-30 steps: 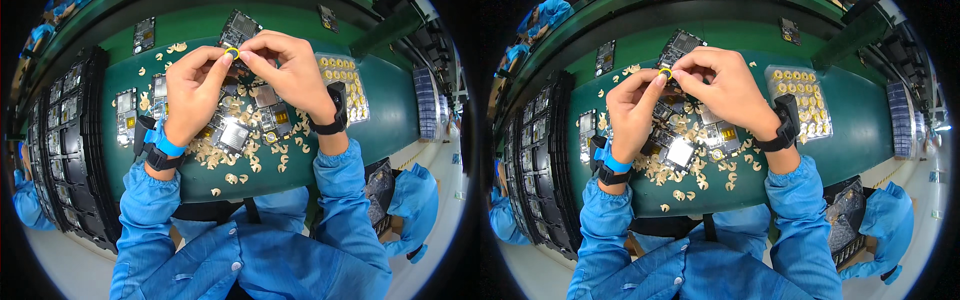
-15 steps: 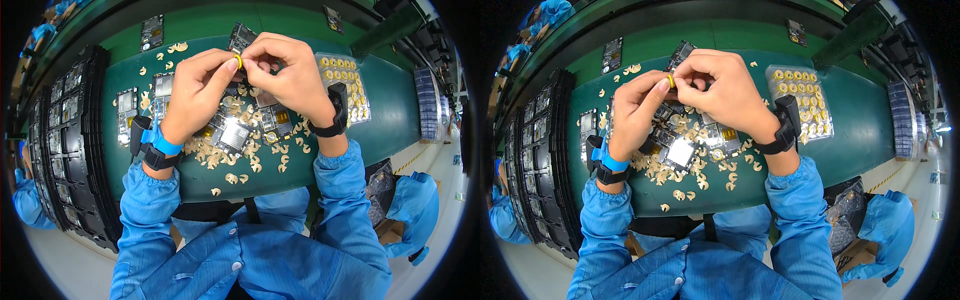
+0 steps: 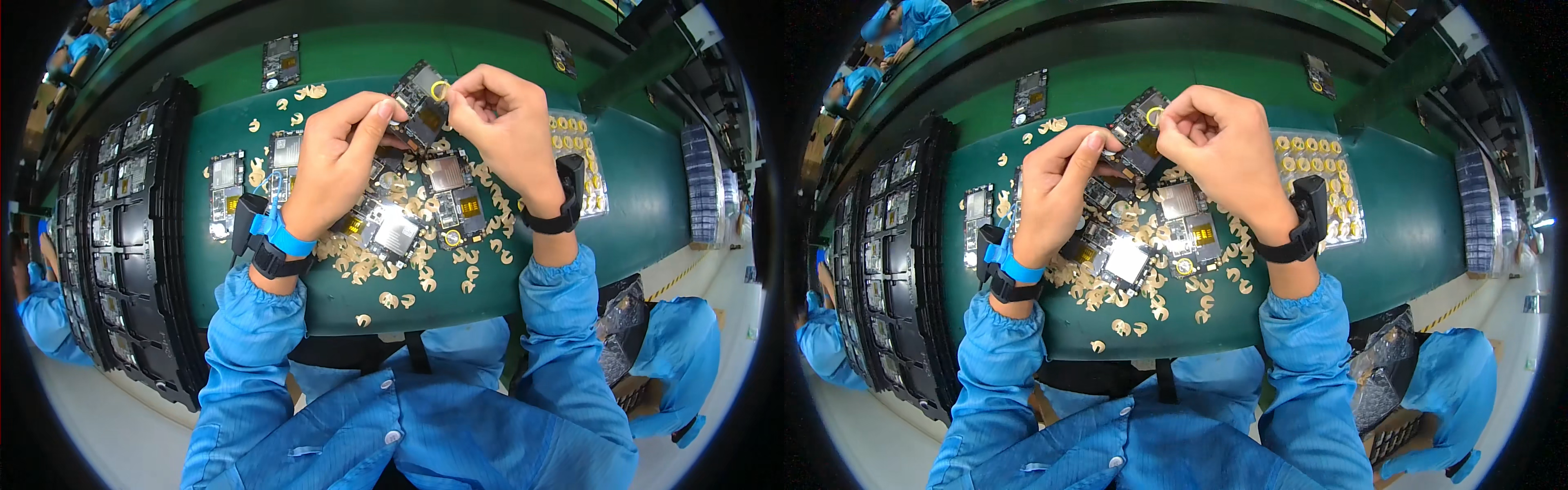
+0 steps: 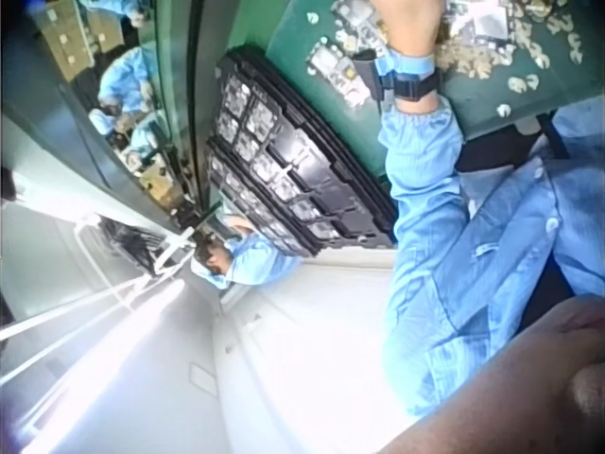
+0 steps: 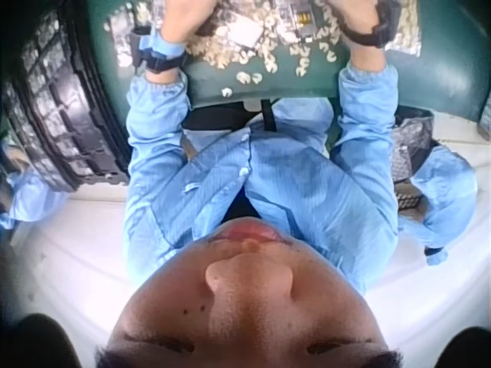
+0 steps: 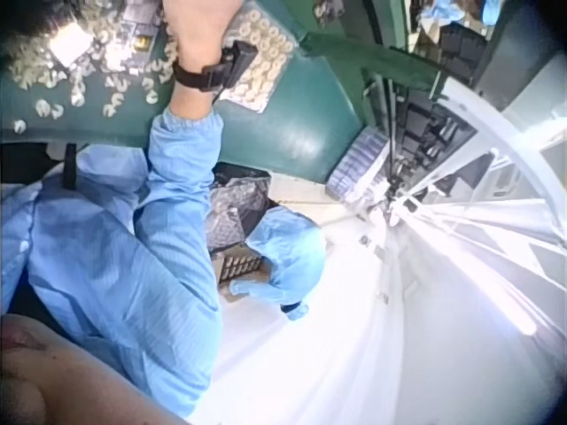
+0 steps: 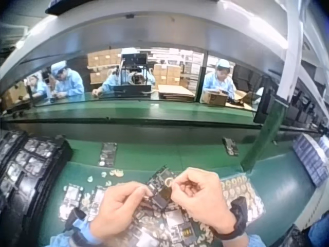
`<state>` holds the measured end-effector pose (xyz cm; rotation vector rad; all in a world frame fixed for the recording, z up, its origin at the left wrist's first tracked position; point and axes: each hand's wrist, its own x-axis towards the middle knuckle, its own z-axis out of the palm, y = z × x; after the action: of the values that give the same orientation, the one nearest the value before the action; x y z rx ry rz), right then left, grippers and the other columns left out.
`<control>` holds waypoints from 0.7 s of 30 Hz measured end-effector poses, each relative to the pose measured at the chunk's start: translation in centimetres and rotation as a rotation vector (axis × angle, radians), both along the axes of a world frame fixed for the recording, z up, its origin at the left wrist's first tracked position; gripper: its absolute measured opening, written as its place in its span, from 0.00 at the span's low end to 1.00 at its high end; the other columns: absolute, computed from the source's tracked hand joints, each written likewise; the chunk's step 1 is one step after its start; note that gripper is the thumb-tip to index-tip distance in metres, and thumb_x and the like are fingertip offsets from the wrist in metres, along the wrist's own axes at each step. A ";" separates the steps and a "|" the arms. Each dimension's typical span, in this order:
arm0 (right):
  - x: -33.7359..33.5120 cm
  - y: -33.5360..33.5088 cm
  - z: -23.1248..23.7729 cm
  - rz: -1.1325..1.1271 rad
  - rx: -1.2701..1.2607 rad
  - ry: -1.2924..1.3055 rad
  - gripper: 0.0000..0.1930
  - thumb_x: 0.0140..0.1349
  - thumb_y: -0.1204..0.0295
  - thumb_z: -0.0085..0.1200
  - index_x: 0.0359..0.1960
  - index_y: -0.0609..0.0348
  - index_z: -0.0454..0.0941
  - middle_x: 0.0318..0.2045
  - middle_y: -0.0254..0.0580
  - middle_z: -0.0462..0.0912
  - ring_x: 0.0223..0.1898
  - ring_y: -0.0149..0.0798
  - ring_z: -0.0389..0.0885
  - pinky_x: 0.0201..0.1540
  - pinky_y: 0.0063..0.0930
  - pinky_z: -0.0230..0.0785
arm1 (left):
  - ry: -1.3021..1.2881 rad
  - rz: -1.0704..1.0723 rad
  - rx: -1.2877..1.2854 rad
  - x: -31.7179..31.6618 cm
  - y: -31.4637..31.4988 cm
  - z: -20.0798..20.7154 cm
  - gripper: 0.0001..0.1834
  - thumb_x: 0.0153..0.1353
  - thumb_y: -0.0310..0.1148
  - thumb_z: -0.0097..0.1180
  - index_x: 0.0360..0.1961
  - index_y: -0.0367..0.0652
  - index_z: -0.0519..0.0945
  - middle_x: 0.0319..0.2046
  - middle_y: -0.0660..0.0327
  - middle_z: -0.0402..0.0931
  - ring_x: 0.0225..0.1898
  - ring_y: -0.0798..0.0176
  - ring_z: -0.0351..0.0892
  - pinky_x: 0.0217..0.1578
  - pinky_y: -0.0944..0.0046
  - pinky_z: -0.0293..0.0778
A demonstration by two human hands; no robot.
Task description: Assemble small electronic components onto circuit boards at a factory production line.
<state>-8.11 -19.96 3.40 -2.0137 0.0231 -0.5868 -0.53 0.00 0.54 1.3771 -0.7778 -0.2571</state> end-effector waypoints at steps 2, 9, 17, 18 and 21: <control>0.2 0.4 -0.2 0.047 0.002 -0.024 0.02 0.58 0.79 0.63 0.31 0.65 0.83 0.24 0.26 0.77 0.23 0.17 0.65 0.25 0.17 0.58 | 0.012 0.016 -0.003 -0.2 -0.1 -0.3 0.14 0.76 0.31 0.53 0.44 0.28 0.82 0.37 0.57 0.84 0.39 0.67 0.85 0.41 0.65 0.85; 0.3 1.4 -0.6 0.144 0.034 -0.036 0.03 0.58 0.78 0.63 0.32 0.66 0.83 0.24 0.29 0.77 0.23 0.18 0.66 0.25 0.17 0.58 | -0.145 0.086 0.073 -0.1 -0.5 -0.8 0.13 0.72 0.32 0.59 0.43 0.29 0.84 0.32 0.55 0.85 0.35 0.67 0.86 0.36 0.68 0.80; 0.2 0.3 -0.3 0.092 0.140 -0.037 0.01 0.61 0.80 0.61 0.31 0.63 0.82 0.24 0.21 0.77 0.24 0.15 0.66 0.26 0.15 0.58 | 0.034 0.087 -0.041 -0.2 -0.3 -0.5 0.11 0.72 0.29 0.58 0.43 0.28 0.84 0.33 0.56 0.85 0.34 0.66 0.87 0.36 0.67 0.82; 0.0 -0.4 0.0 0.049 0.125 -0.012 0.02 0.61 0.78 0.63 0.31 0.63 0.82 0.23 0.23 0.79 0.24 0.15 0.67 0.27 0.14 0.59 | 0.034 0.086 -0.016 0.0 -0.1 -0.4 0.11 0.73 0.29 0.57 0.44 0.29 0.84 0.35 0.56 0.85 0.36 0.66 0.87 0.39 0.67 0.84; -0.4 -1.8 1.0 -0.037 -0.174 0.227 0.05 0.62 0.76 0.66 0.31 0.63 0.83 0.22 0.24 0.78 0.23 0.15 0.68 0.27 0.14 0.60 | 0.002 0.087 0.047 0.1 0.1 -0.2 0.11 0.74 0.28 0.56 0.45 0.29 0.84 0.38 0.56 0.85 0.38 0.65 0.87 0.41 0.66 0.85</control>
<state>-8.51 -21.73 4.39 -2.2452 0.1511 -0.3918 -0.39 0.07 0.31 1.4511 -0.7125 -0.2095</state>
